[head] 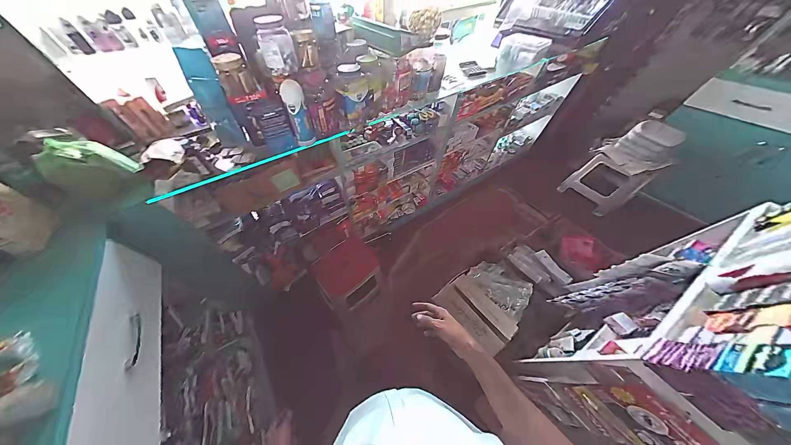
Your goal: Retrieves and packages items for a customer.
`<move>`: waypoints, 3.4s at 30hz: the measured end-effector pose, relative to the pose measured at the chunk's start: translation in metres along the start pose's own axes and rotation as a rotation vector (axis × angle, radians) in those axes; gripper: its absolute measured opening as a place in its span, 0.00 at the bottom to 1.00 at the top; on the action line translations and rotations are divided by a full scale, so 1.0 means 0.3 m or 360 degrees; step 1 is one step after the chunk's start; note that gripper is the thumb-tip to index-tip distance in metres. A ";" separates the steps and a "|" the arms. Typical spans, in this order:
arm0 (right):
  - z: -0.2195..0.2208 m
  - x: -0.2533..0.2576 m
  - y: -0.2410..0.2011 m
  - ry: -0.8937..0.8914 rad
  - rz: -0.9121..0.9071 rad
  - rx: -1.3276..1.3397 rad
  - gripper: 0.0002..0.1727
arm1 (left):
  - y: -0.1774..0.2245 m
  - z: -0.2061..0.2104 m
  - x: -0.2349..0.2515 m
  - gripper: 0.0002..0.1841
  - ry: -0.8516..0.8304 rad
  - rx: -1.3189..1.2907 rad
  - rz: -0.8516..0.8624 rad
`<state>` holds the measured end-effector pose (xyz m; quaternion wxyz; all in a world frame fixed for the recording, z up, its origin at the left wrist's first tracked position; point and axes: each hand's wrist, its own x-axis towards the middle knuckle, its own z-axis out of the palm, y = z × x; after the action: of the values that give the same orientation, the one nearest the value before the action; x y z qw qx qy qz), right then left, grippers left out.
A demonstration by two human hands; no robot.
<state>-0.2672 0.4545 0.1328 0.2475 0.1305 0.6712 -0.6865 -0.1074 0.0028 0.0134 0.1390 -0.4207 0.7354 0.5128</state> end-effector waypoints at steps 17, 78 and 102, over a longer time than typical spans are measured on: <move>-0.326 1.150 -0.865 -0.0405 -0.0345 -0.0159 0.25 | 1.861 0.698 0.312 0.13 -0.0472 -0.0562 0.1251; -0.777 1.791 -1.635 -0.0901 -0.0457 -0.0662 0.24 | 2.907 1.197 0.729 0.26 0.1516 0.0747 0.2202; -1.084 1.354 -1.293 -0.0334 -0.0499 -0.0322 0.24 | 2.782 1.325 0.565 0.35 0.1168 0.0220 0.2500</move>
<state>-0.8592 0.6992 0.2362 0.2181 -0.0732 0.7194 -0.6554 -0.9358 0.3686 0.2644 -0.4757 0.0792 0.8407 0.2464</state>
